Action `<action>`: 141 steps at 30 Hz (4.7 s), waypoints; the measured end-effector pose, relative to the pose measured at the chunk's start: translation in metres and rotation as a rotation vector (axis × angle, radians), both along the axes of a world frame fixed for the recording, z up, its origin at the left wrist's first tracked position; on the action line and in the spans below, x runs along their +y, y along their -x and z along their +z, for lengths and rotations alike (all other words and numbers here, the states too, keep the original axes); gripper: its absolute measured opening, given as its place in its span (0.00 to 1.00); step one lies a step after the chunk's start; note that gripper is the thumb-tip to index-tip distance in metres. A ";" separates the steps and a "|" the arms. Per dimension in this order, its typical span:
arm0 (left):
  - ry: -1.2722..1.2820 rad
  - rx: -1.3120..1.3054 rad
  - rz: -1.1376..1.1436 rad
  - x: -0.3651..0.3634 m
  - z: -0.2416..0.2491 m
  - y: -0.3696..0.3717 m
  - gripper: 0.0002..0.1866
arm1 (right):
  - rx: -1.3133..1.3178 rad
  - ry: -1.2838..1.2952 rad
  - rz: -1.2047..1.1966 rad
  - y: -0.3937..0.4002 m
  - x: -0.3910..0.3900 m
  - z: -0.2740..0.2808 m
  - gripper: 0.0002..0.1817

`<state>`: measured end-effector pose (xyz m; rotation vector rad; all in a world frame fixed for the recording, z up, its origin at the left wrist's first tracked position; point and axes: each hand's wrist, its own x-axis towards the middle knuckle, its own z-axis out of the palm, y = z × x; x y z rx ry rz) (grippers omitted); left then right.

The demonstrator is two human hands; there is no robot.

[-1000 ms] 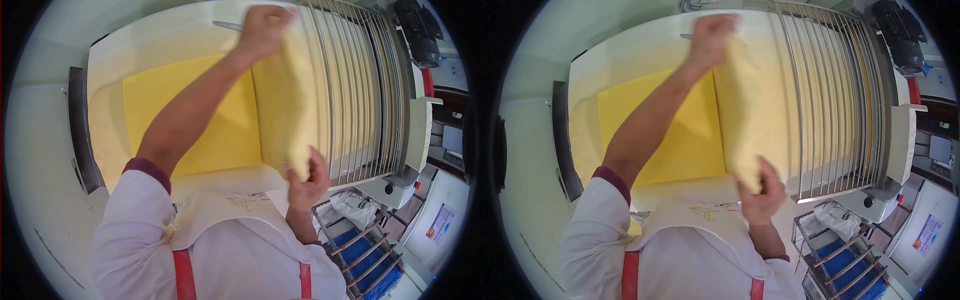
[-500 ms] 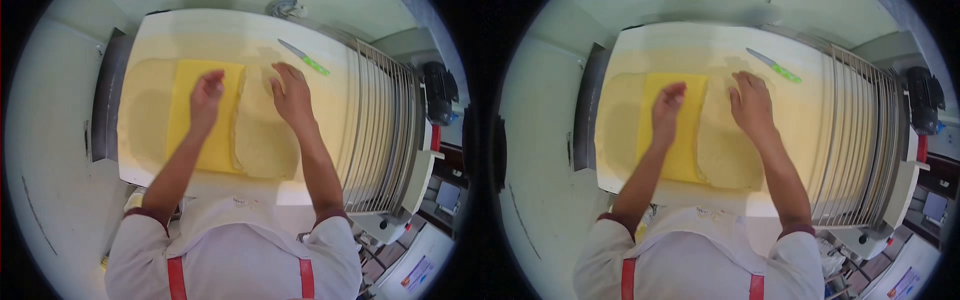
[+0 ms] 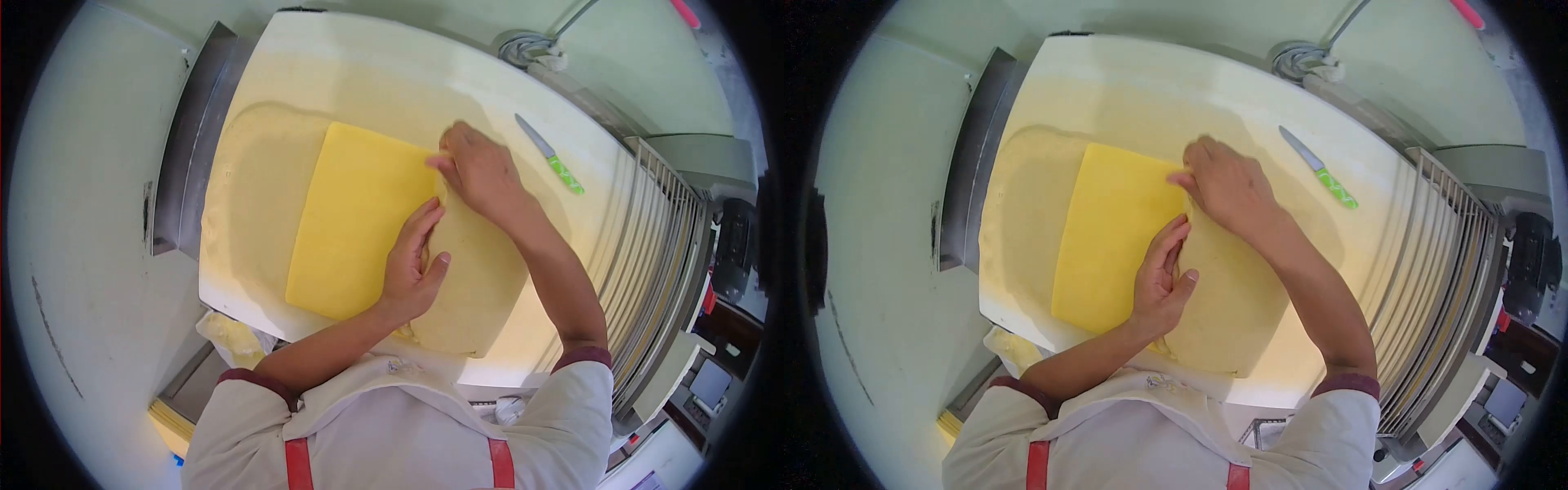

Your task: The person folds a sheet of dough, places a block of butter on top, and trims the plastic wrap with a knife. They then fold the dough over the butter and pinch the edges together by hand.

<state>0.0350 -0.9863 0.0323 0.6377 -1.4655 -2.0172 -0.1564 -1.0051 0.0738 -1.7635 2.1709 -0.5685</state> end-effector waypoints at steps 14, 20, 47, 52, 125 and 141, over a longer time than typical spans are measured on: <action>0.806 -0.578 -0.426 -0.161 0.010 0.076 0.12 | -0.357 0.000 -0.100 0.011 0.022 -0.022 0.11; 0.487 -0.919 -1.223 -0.190 0.016 0.153 0.12 | -0.685 -0.289 -0.157 0.071 0.008 -0.015 0.14; 0.631 -0.696 -1.040 -0.121 0.014 0.172 0.13 | -0.868 -0.425 -0.150 0.105 0.073 -0.018 0.25; 0.505 -0.606 -0.996 -0.123 0.036 0.159 0.16 | -0.743 -0.493 -0.158 0.099 0.074 -0.008 0.17; 0.152 -0.162 -0.385 0.031 0.036 -0.045 0.12 | 0.174 0.263 -0.223 -0.177 0.246 -0.017 0.27; -0.725 -0.093 0.028 0.130 0.024 -0.081 0.21 | 0.286 0.231 -0.288 -0.120 0.237 -0.039 0.23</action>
